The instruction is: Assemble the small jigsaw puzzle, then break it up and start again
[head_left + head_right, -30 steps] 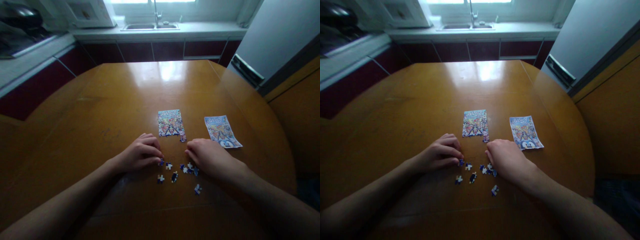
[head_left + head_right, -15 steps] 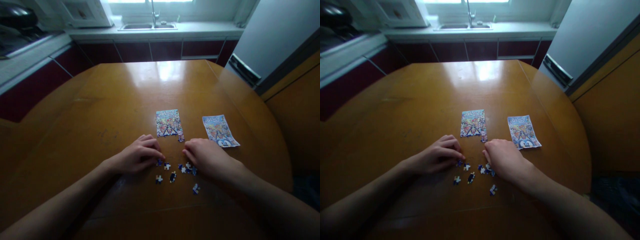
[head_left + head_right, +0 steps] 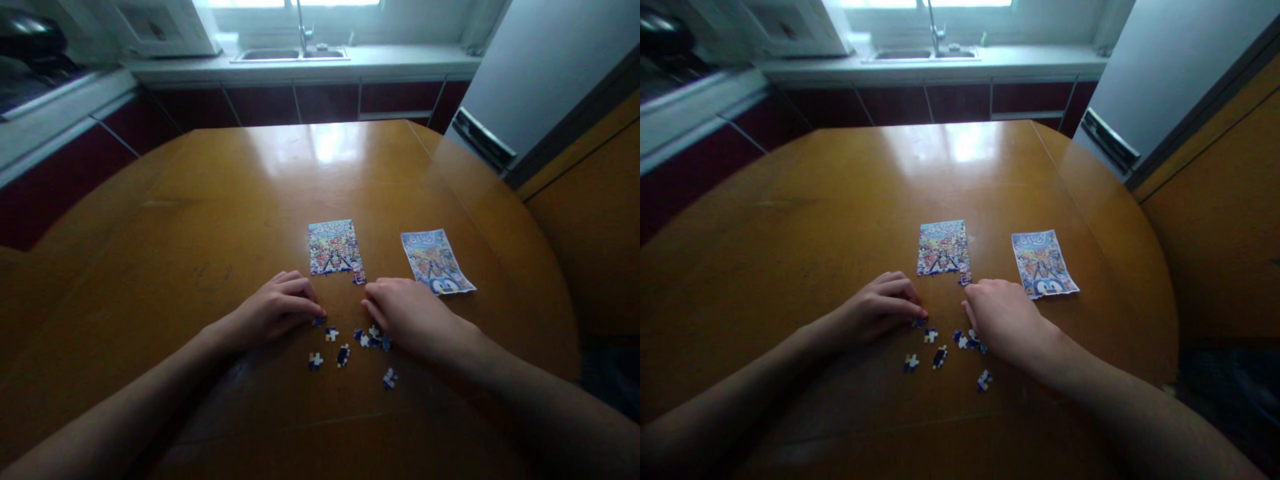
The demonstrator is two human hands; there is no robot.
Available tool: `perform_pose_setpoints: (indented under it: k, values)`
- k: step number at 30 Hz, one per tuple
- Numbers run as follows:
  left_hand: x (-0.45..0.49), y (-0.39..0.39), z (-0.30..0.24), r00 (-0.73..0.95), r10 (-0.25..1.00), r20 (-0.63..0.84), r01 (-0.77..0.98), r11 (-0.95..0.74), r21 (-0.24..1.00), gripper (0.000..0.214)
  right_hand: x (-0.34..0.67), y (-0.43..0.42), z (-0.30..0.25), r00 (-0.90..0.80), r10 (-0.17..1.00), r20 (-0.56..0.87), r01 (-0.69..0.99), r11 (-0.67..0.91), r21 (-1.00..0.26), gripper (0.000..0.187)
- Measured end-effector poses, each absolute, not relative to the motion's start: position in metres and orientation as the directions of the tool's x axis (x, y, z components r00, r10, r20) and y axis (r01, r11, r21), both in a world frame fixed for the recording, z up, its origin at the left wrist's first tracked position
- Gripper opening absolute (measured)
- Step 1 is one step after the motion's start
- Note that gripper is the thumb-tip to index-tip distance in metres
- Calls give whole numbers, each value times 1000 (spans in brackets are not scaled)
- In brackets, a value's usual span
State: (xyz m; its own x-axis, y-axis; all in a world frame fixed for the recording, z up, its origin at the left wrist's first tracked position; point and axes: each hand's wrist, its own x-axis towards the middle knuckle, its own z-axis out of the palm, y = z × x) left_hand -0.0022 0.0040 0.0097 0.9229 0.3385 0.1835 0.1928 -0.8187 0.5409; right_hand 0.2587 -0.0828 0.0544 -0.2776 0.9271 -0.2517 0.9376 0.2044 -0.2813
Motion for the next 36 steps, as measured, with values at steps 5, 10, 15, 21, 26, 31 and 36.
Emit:
perform_pose_setpoints:
  k: [5, 10, 15, 21, 26, 31, 36]
  values:
    - [-2, 3, 16, 924, 346, 161, 199, -796, 571, 24, 258, -82, 54, -272, 929, -251, 940, 201, -276, 26]
    - [-2, 2, 19, 922, 353, 157, 208, -796, 569, 22, 257, -82, 50, -272, 930, -248, 945, 209, -253, 25]
    - [-2, 4, 14, 930, 333, 152, 200, -810, 551, 21, 257, -84, 48, -275, 936, -219, 941, 216, -261, 25]
    - [-2, 4, 11, 923, 347, 165, 204, -806, 555, 18, 257, -83, 50, -278, 934, -226, 939, 215, -268, 25]
    - [-1, 2, 11, 900, 397, 182, 223, -775, 592, 13, 258, -84, 50, -284, 934, -216, 935, 221, -276, 24]
    - [1, -1, 9, 840, 507, 192, 291, -720, 630, 15, 259, -85, 46, -289, 939, -187, 933, 232, -276, 22]
    - [0, -2, 9, 795, 573, 199, 328, -682, 654, 13, 259, -84, 44, -289, 939, -185, 932, 231, -279, 21]
